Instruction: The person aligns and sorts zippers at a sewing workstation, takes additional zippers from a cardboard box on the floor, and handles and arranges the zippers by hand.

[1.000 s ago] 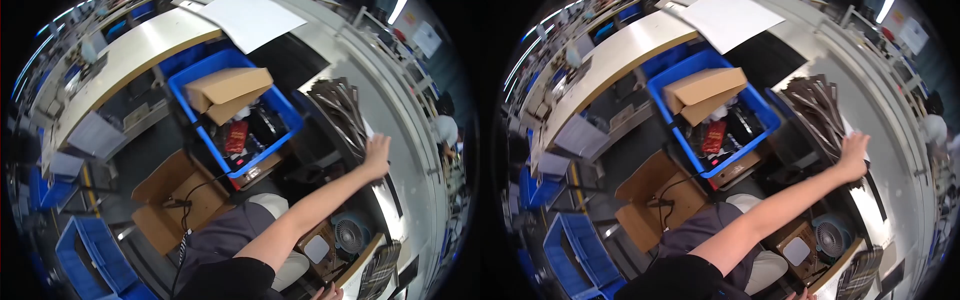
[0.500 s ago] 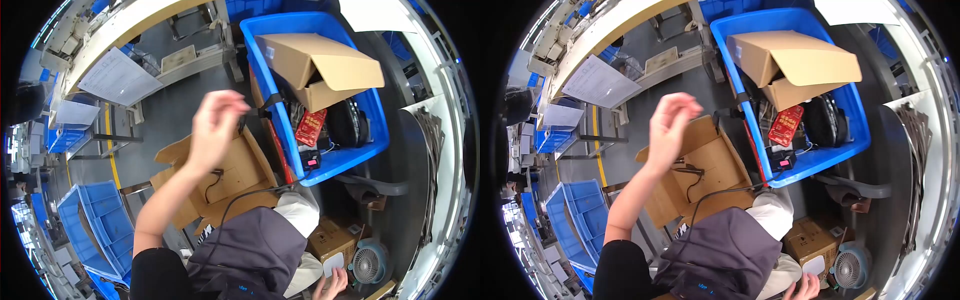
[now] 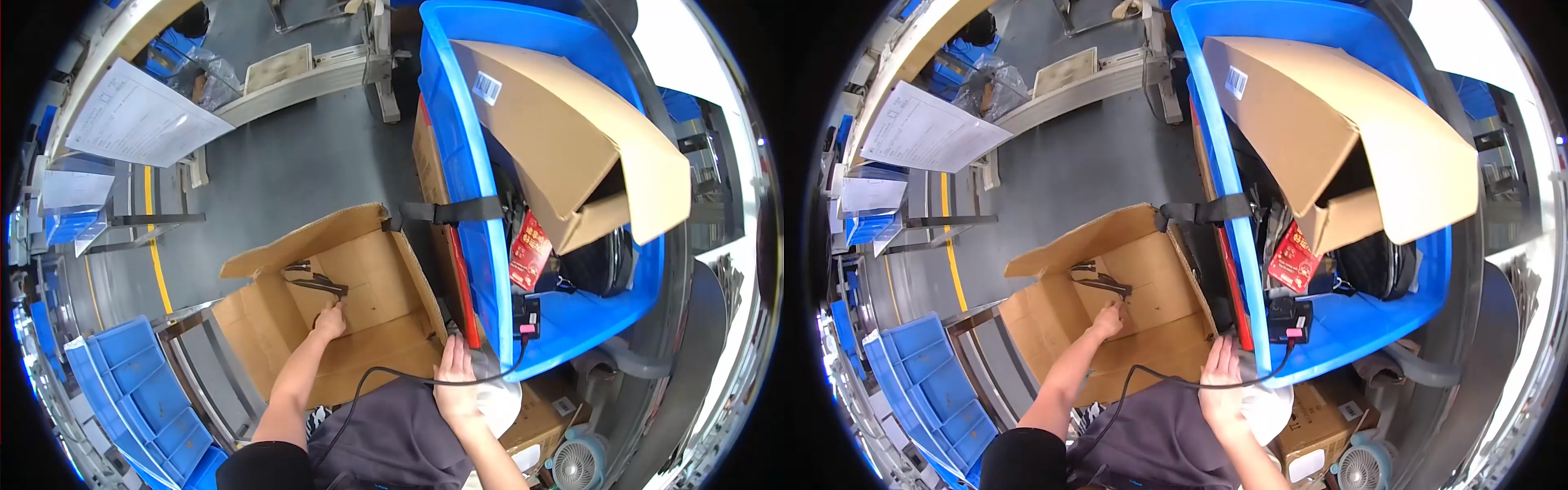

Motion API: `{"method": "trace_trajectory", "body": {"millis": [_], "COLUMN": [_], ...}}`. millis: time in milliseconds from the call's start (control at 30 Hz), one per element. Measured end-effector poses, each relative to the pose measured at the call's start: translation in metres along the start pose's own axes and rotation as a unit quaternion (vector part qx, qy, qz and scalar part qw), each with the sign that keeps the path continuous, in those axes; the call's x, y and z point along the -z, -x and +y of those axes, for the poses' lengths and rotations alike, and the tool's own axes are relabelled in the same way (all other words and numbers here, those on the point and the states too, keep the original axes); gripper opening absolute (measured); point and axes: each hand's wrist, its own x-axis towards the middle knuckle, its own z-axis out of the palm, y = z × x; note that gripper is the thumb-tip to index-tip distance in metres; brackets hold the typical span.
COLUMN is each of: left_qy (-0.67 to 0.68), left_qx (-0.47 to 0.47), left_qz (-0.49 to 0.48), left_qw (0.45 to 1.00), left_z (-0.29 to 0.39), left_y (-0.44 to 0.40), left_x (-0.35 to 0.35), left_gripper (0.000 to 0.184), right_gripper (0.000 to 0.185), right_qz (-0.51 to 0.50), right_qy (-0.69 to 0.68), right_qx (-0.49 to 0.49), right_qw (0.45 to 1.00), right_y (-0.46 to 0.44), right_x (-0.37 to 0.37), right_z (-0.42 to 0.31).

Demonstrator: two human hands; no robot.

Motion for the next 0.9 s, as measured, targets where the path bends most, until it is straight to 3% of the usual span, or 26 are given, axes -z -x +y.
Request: {"method": "trace_trajectory", "body": {"millis": [33, 133, 233, 367, 467, 500, 733, 767, 867, 900], "left_qy": [-0.011, -0.012, -0.020, -0.024, -0.018, -0.012, -0.004, -0.003, 0.077, 0.109], "left_qx": [0.007, 0.044, 0.073, 0.109, 0.149, 0.157, 0.208, 0.215, 0.201, 0.181], "left_qz": [0.000, -0.029, -0.048, -0.064, -0.056, -0.051, -0.005, -0.010, 0.028, 0.048], "left_qw": [1.000, 0.999, 0.996, 0.992, 0.987, 0.986, 0.978, 0.977, 0.976, 0.976], "left_z": [-0.003, 0.000, 0.003, -0.023, -0.037, -0.037, -0.056, -0.062, -0.056, -0.048], "left_y": [-0.008, -0.012, -0.016, -0.022, -0.017, -0.016, -0.029, -0.034, -0.037, -0.038], "left_x": [-0.011, -0.018, -0.015, -0.024, -0.023, -0.019, 0.008, 0.006, 0.010, 0.011], "left_gripper": [0.049, 0.052, 0.056, 0.066, 0.078, 0.081, 0.100, 0.101, 0.102, 0.102], "right_gripper": [0.048, 0.051, 0.040, 0.029, 0.027, 0.024, 0.028, 0.026, 0.024, 0.023], "right_qz": [0.025, -0.089, -0.216, -0.295, -0.281, -0.219, -0.292, -0.286, -0.332, -0.344], "right_qy": [-0.074, -0.217, -0.264, -0.185, -0.266, -0.337, -0.443, -0.418, -0.562, -0.621], "right_qx": [-0.020, -0.127, -0.208, -0.169, -0.121, -0.086, -0.032, -0.010, -0.076, -0.118], "right_qw": [0.997, 0.964, 0.916, 0.922, 0.914, 0.912, 0.847, 0.862, 0.754, 0.694], "right_y": [-0.017, -0.060, -0.089, -0.096, -0.097, -0.087, -0.065, -0.065, -0.047, -0.046], "right_x": [-0.001, -0.030, -0.052, -0.061, -0.027, -0.031, 0.022, 0.032, 0.035, 0.051], "right_z": [-0.001, 0.014, 0.025, 0.012, 0.009, 0.014, -0.002, 0.002, 0.012, 0.008]}}
